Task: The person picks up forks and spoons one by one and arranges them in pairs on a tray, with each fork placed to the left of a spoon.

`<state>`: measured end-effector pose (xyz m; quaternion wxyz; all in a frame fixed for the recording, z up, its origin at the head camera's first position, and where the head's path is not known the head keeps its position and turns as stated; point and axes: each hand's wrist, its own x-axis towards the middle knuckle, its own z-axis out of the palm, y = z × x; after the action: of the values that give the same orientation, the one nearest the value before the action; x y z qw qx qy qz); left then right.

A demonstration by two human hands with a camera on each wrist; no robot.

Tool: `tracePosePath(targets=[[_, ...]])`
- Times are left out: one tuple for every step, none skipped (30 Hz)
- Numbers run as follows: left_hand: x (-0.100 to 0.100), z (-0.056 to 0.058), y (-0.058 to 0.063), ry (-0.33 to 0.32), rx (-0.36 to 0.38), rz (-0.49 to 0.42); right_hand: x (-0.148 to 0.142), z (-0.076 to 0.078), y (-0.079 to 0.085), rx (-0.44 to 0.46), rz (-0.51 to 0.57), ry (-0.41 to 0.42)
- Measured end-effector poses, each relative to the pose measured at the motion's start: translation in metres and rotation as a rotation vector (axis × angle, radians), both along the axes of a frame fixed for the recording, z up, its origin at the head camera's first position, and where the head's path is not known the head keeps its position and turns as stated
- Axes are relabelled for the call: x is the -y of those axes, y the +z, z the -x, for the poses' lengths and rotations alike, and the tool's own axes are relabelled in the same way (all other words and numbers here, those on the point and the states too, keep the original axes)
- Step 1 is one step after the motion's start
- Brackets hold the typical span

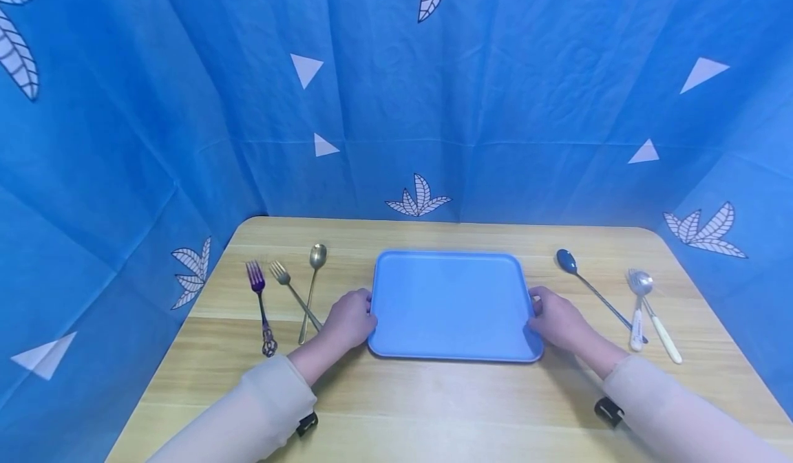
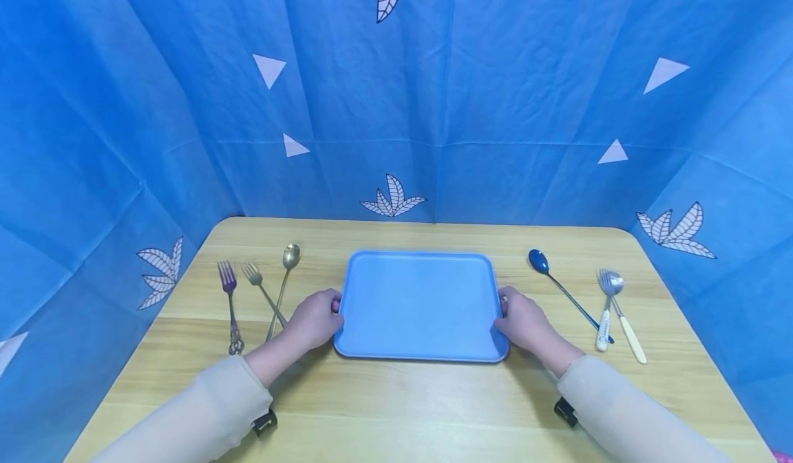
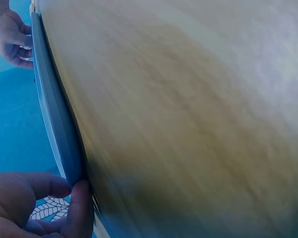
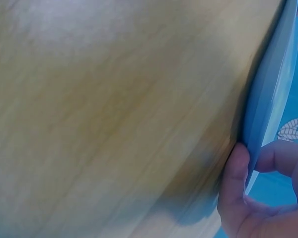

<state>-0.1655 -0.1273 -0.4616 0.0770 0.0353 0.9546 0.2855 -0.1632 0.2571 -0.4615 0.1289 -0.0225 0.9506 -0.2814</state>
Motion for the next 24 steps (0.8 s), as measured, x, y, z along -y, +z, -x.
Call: tracePosePath(targets=[[-0.0001,0.0000,0.0001,0.005,0.006,-0.005,-0.0002,0.0003,-0.0003,0.005,0.006,-0.002],[-0.0002,-0.0001,0.0004,0.009,0.012,-0.010,-0.0003,0.0004,-0.0007,0.007,0.010,-0.003],[-0.0002,0.0001,0.0004,0.013,0.016,-0.013,-0.0004,0.0004,-0.0010,0.009,0.012,-0.003],[-0.0001,0.0003,0.0007,0.014,0.019,-0.014,-0.0006,0.0005,-0.0013,0.012,0.015,-0.003],[-0.0001,0.0006,0.0010,0.014,0.020,-0.013,-0.0008,0.0007,-0.0019,0.013,0.016,-0.003],[0.0000,0.0007,0.0012,0.013,0.020,-0.014,-0.0012,0.0010,-0.0021,0.013,0.015,-0.001],[0.0001,0.0008,0.0015,0.011,0.020,-0.014,-0.0014,0.0013,-0.0024,0.013,0.013,-0.002],[0.0001,0.0007,0.0020,0.010,0.020,-0.013,-0.0017,0.0015,-0.0029,0.014,0.013,-0.003],[0.0001,0.0009,0.0023,0.009,0.019,-0.014,-0.0020,0.0017,-0.0034,0.015,0.013,-0.004],[0.0002,0.0008,0.0026,0.009,0.018,-0.015,-0.0021,0.0020,-0.0036,0.015,0.014,-0.002],[0.0001,0.0008,0.0029,0.009,0.017,-0.013,-0.0024,0.0023,-0.0038,0.015,0.015,-0.001],[0.0001,0.0008,0.0030,0.010,0.017,-0.014,-0.0026,0.0025,-0.0040,0.017,0.018,-0.003],[0.0000,0.0008,0.0031,0.011,0.016,-0.014,-0.0027,0.0027,-0.0044,0.018,0.020,-0.005],[-0.0002,0.0007,0.0033,0.015,0.018,-0.014,-0.0028,0.0028,-0.0045,0.018,0.021,-0.005],[-0.0003,0.0008,0.0033,0.016,0.018,-0.015,-0.0029,0.0030,-0.0042,0.016,0.022,-0.001],[-0.0005,0.0007,0.0034,0.019,0.021,-0.015,-0.0030,0.0030,-0.0040,0.015,0.023,0.001],[-0.0006,0.0005,0.0035,0.020,0.024,-0.016,-0.0031,0.0029,-0.0041,0.014,0.025,0.003],[-0.0007,0.0003,0.0033,0.022,0.027,-0.016,-0.0032,0.0029,-0.0046,0.015,0.025,0.001],[-0.0009,0.0001,0.0033,0.022,0.030,-0.016,-0.0034,0.0029,-0.0049,0.015,0.025,0.000],[-0.0008,0.0003,0.0029,0.021,0.031,-0.014,-0.0035,0.0029,-0.0051,0.015,0.026,0.000],[-0.0009,0.0002,0.0028,0.021,0.033,-0.016,-0.0035,0.0028,-0.0052,0.016,0.028,0.003],[-0.0010,0.0000,0.0027,0.023,0.037,-0.019,-0.0034,0.0027,-0.0056,0.019,0.029,0.000],[-0.0010,-0.0001,0.0023,0.024,0.039,-0.019,-0.0033,0.0027,-0.0058,0.021,0.030,-0.002],[-0.0009,-0.0002,0.0022,0.024,0.038,-0.022,-0.0031,0.0027,-0.0061,0.023,0.029,-0.006]])
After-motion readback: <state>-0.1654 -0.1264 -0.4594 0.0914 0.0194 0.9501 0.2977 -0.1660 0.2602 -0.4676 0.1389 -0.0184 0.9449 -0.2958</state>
